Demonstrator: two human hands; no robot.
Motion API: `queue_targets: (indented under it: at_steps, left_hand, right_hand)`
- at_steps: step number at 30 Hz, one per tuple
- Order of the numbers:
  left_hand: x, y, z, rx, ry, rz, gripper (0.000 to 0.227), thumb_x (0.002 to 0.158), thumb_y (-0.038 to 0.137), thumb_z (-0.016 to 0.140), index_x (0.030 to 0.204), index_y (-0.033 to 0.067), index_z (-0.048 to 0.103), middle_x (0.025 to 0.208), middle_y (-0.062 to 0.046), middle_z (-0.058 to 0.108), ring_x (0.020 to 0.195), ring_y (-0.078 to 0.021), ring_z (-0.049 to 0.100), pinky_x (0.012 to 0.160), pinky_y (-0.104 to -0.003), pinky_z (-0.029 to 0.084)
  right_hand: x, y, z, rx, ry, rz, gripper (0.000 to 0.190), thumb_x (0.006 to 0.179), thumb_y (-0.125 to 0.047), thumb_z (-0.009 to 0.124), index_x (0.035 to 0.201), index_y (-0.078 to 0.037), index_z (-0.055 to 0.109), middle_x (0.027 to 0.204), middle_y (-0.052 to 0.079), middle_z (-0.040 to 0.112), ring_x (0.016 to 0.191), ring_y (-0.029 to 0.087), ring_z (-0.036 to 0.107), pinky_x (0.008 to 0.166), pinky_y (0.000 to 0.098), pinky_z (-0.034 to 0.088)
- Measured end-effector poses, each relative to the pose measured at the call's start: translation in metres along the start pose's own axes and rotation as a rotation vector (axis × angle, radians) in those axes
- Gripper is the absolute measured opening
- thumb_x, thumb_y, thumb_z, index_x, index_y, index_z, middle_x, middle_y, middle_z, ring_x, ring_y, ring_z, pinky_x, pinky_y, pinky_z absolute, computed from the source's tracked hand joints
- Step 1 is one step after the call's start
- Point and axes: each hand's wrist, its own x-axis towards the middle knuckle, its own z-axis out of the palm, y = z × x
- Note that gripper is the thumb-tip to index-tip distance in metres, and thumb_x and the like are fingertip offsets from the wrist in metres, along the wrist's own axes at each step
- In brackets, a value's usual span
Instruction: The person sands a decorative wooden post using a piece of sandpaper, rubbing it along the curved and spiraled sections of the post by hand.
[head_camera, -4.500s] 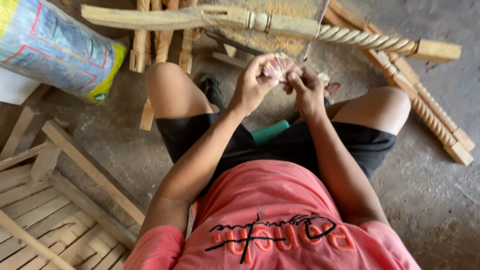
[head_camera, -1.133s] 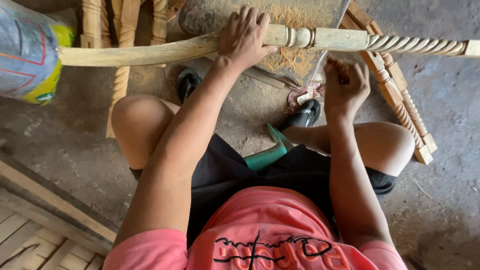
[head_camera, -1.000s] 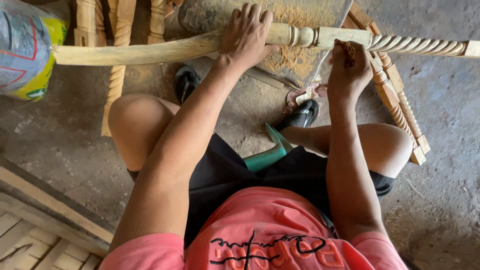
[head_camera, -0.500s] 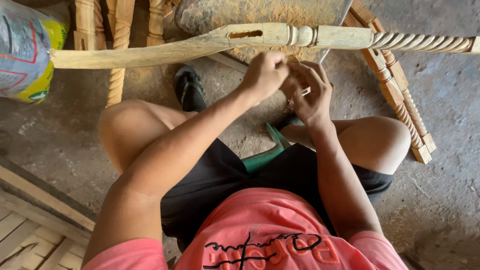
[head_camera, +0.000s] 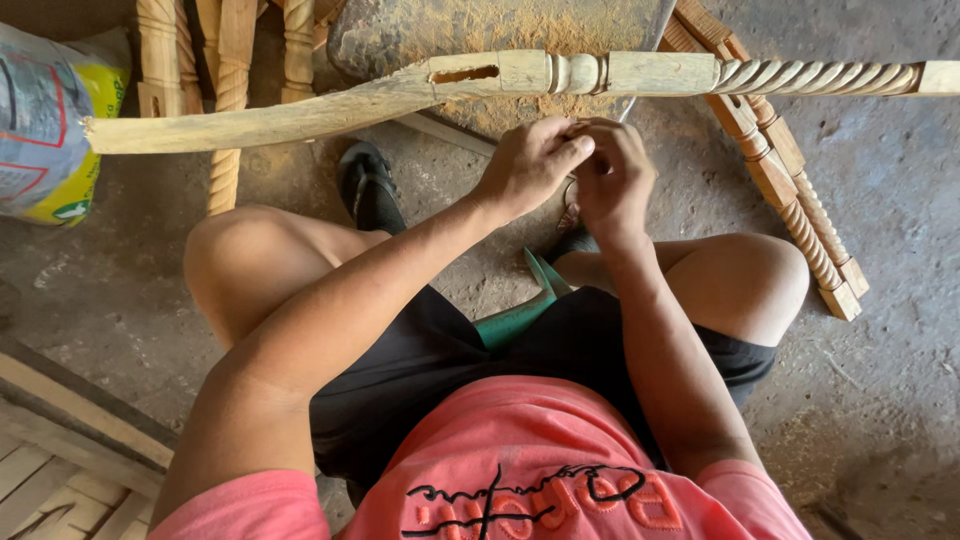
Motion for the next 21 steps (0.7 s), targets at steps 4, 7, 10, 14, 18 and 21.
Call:
queue_targets:
  at_steps: [4,7,10,14,18,21]
  left_hand:
    - [0.006,0.003,-0.005,-0.147,0.054,0.051,0.026,0.103,0.026,0.060,0.115,0.0057,0.071,0.097,-0.008,0.077,0.073,-0.0120,0.074,0.058,-0.026,0.062]
    - [0.005,0.007,-0.008,-0.057,0.121,0.239,0.025,0.095,0.016,0.072,0.114,0.0011,0.071,0.102,-0.012,0.077,0.083,-0.0148,0.077,0.070,-0.026,0.066]
    - [0.002,0.015,-0.012,-0.023,0.181,0.244,0.018,0.090,0.013,0.080,0.102,0.0022,0.073,0.094,-0.009,0.079,0.081,-0.0143,0.078,0.071,-0.028,0.065]
    - [0.002,0.021,-0.018,-0.143,0.160,0.243,0.007,0.091,0.010,0.076,0.095,0.0043,0.072,0.087,-0.006,0.079,0.078,-0.0119,0.078,0.068,-0.027,0.066]
    - [0.015,0.009,-0.017,-0.143,0.107,0.334,0.007,0.093,0.010,0.078,0.094,0.0059,0.072,0.087,-0.005,0.076,0.075,-0.0119,0.073,0.069,-0.027,0.065]
    - [0.042,-0.008,-0.034,0.533,0.277,0.513,0.025,0.089,0.020,0.085,0.101,0.0083,0.066,0.092,-0.007,0.068,0.084,-0.0175,0.064,0.074,-0.033,0.058]
  right_hand:
    - [0.003,0.012,-0.013,0.416,0.074,0.440,0.025,0.105,-0.007,0.074,0.127,-0.002,0.062,0.093,0.008,0.070,0.065,0.009,0.060,0.051,0.0228,0.052]
    - [0.005,0.004,-0.012,0.831,0.151,0.620,0.024,0.096,-0.003,0.077,0.118,-0.004,0.068,0.094,0.007,0.076,0.070,0.009,0.068,0.055,0.0238,0.053]
    - [0.002,0.002,-0.006,0.825,0.131,0.626,0.019,0.095,-0.006,0.081,0.111,0.000,0.072,0.092,0.007,0.075,0.062,0.009,0.061,0.049,0.0236,0.047]
    - [0.001,0.004,0.001,1.032,0.171,0.690,0.017,0.096,-0.008,0.083,0.107,-0.001,0.071,0.088,0.006,0.072,0.066,0.009,0.060,0.054,0.0237,0.047]
    - [0.000,0.003,0.004,1.104,0.255,0.812,0.014,0.095,-0.010,0.081,0.096,-0.003,0.070,0.085,0.006,0.073,0.073,0.012,0.068,0.065,0.0277,0.057]
    - [0.010,0.017,0.002,0.615,0.201,0.607,0.013,0.098,-0.014,0.076,0.090,-0.006,0.071,0.067,0.003,0.066,0.050,0.009,0.056,0.045,0.0267,0.046]
